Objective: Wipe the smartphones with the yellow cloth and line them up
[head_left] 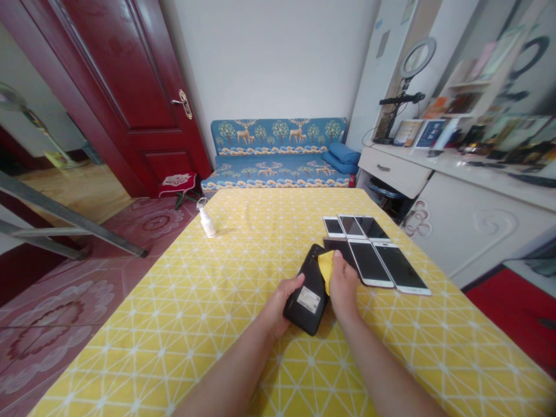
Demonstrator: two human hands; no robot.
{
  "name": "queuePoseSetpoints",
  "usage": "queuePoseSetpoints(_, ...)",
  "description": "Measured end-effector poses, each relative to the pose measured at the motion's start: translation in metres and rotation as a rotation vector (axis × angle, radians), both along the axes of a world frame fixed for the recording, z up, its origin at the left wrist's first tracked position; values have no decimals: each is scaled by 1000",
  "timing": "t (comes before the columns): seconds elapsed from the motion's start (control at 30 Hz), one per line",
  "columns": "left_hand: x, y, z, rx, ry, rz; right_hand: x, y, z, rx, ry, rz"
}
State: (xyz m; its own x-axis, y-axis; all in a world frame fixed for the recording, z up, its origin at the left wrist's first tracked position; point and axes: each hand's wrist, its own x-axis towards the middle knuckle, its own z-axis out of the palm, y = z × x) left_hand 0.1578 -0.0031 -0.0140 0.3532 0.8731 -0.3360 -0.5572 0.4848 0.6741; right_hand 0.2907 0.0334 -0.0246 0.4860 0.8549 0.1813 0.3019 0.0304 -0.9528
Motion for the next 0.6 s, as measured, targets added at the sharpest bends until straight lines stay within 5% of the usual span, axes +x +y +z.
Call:
queuePoseSetpoints(0.43, -13, 16, -4, -42, -259, 437, -46, -25, -6, -4, -486, 340)
queuePoseSetpoints(0.6, -16, 20, -6, -47, -358, 476, -51, -29, -3, -101, -650, 417)
